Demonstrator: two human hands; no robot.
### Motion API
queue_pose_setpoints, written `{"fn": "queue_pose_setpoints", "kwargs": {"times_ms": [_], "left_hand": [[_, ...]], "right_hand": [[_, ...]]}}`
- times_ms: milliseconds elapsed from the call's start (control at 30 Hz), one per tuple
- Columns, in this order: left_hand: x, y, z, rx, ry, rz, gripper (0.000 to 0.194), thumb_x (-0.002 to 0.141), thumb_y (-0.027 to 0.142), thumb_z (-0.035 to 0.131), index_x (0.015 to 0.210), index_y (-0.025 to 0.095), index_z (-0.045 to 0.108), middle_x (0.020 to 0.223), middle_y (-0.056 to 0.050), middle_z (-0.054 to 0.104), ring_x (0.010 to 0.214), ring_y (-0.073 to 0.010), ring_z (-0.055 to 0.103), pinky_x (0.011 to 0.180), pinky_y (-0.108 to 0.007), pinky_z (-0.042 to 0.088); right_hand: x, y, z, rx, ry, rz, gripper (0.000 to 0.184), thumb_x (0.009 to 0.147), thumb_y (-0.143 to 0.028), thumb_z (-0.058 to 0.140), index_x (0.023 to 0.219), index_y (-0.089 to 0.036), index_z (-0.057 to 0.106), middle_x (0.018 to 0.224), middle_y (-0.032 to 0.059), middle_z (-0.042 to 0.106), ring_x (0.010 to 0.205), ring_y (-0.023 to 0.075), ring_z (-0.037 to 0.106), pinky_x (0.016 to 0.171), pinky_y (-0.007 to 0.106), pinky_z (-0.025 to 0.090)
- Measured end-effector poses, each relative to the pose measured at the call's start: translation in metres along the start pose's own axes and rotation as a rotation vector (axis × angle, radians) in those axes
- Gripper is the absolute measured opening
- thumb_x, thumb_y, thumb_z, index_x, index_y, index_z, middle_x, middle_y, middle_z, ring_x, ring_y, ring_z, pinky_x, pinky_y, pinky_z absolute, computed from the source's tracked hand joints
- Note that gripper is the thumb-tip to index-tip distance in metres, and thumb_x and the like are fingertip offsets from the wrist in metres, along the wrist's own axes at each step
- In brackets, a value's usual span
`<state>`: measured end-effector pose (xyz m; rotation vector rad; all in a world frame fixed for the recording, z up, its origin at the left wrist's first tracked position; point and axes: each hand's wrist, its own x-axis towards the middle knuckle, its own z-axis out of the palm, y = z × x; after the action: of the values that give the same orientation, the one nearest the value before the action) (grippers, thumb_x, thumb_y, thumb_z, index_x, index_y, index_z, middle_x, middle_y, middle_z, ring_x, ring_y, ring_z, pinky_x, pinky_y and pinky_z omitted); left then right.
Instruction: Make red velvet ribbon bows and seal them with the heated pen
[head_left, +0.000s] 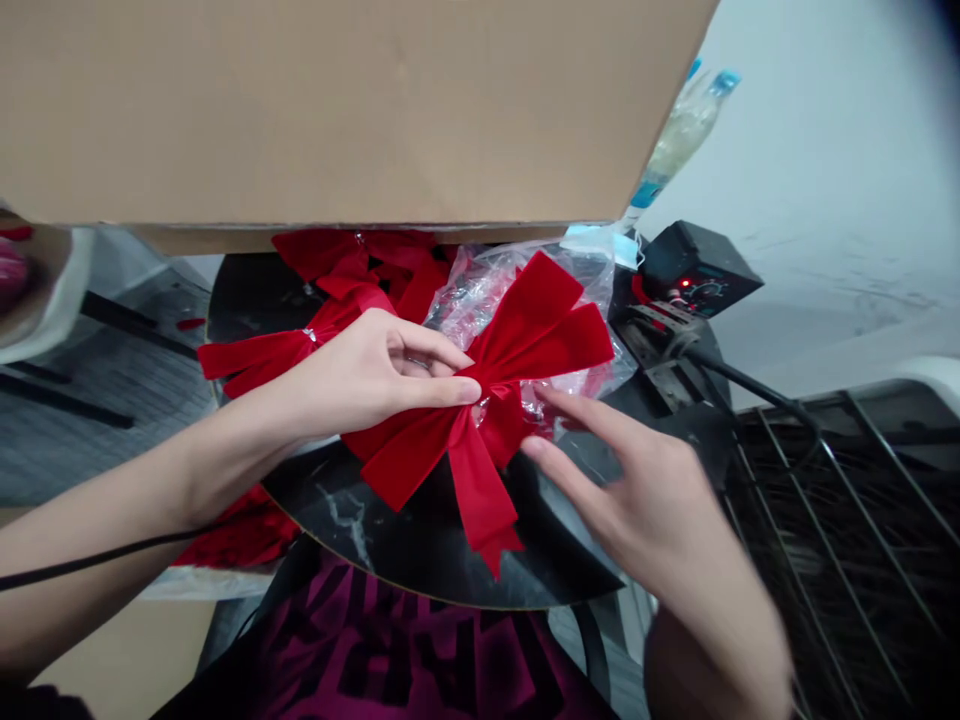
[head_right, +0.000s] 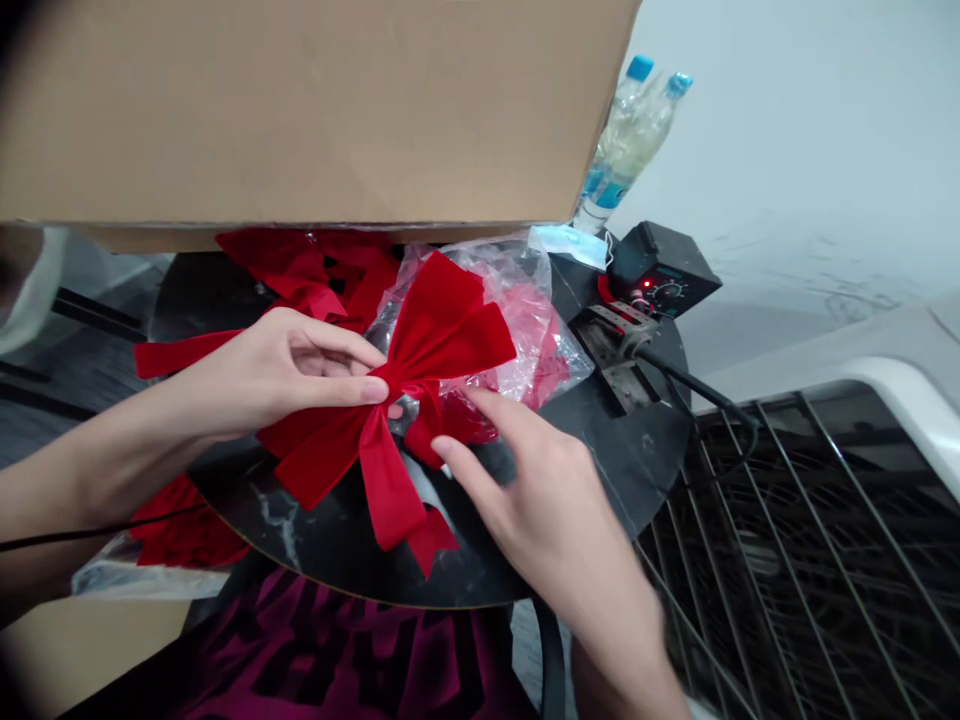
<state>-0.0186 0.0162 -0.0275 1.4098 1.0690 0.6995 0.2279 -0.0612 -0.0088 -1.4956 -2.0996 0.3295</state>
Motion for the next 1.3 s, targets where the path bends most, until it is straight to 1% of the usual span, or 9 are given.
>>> {"fn": "queue_pose_setpoints", "kwargs": {"times_ms": [67,167,333,467,533,700,1000,1167,1300], "left_hand": [[-0.002,0.001,0.001,0.0,-0.014,0.008,0.024,0.072,0.027,0.087,0.096,0.024,0.084,0.082,-0.001,0.082,0.08,-0.0203,0.078,0.075,-0.024,0.06],[-0.006,0.006,0.004,0.013,-0.021,-0.007,0.025,0.074,0.026,0.086,0.098,0.025,0.084,0.085,-0.002,0.083,0.083,-0.0216,0.079,0.077,-0.024,0.061],[-0.013,0.016,0.004,0.028,0.051,-0.022,0.02,0.07,0.024,0.088,0.089,0.024,0.086,0.081,-0.001,0.082,0.079,-0.0211,0.079,0.069,-0.021,0.06],[-0.014,0.016,0.008,-0.105,-0.035,-0.125,0.011,0.07,0.024,0.086,0.081,0.025,0.086,0.078,-0.001,0.082,0.074,-0.0188,0.077,0.066,-0.02,0.058],[-0.013,0.013,0.01,-0.13,-0.029,-0.151,0.01,0.07,0.022,0.086,0.08,0.025,0.085,0.079,-0.001,0.082,0.074,-0.019,0.076,0.067,-0.021,0.058],[-0.011,0.008,0.011,-0.114,0.12,-0.126,0.017,0.065,0.018,0.088,0.079,0.027,0.085,0.075,0.001,0.081,0.075,-0.019,0.076,0.066,-0.021,0.058],[-0.014,0.015,0.011,-0.123,0.098,-0.103,0.012,0.066,0.02,0.088,0.077,0.026,0.085,0.077,0.001,0.081,0.076,-0.0198,0.078,0.07,-0.022,0.06],[-0.017,0.015,0.008,-0.163,0.1,-0.116,0.013,0.065,0.023,0.09,0.077,0.025,0.084,0.077,0.0,0.082,0.076,-0.0206,0.078,0.07,-0.022,0.061],[-0.018,0.013,0.008,-0.248,0.095,-0.183,0.012,0.065,0.024,0.09,0.075,0.024,0.083,0.075,0.0,0.081,0.074,-0.0207,0.078,0.067,-0.023,0.061]], "right_hand": [[0.002,0.006,0.023,0.176,0.089,0.021,0.019,0.092,-0.031,0.071,0.108,-0.02,0.074,0.102,0.0057,0.08,0.085,0.0217,0.076,0.075,0.032,0.06],[0.011,0.007,0.035,0.273,0.144,0.057,0.014,0.095,-0.024,0.064,0.087,-0.019,0.074,0.08,0.0025,0.078,0.065,0.0169,0.072,0.062,0.027,0.057],[0.022,0.006,0.002,0.177,-0.105,-0.049,0.014,0.097,-0.023,0.063,0.094,-0.021,0.077,0.082,0.0013,0.08,0.067,0.0158,0.074,0.062,0.025,0.056],[0.024,0.018,-0.018,0.167,-0.278,-0.162,0.018,0.099,-0.022,0.061,0.107,-0.024,0.077,0.092,0.0004,0.08,0.077,0.0149,0.075,0.067,0.023,0.057],[0.022,0.022,-0.02,0.054,-0.211,-0.185,0.017,0.098,-0.022,0.061,0.106,-0.025,0.075,0.095,0.0013,0.08,0.079,0.0168,0.074,0.07,0.027,0.058],[0.008,0.008,-0.011,-0.208,0.279,-0.217,0.017,0.088,-0.02,0.074,0.104,-0.023,0.07,0.104,0.0088,0.074,0.096,0.0264,0.07,0.089,0.042,0.054],[0.022,0.002,0.031,-0.153,0.272,-0.461,0.019,0.092,-0.013,0.068,0.108,-0.024,0.067,0.102,0.0052,0.074,0.088,0.0214,0.068,0.081,0.038,0.05],[0.022,0.001,0.03,-0.191,0.282,-0.468,0.022,0.093,-0.011,0.066,0.11,-0.024,0.066,0.104,0.0054,0.075,0.091,0.022,0.07,0.081,0.038,0.05],[0.023,0.004,0.019,-0.236,0.164,-0.545,0.025,0.095,-0.008,0.061,0.117,-0.018,0.064,0.11,0.0099,0.074,0.094,0.0237,0.067,0.081,0.039,0.05]]}}
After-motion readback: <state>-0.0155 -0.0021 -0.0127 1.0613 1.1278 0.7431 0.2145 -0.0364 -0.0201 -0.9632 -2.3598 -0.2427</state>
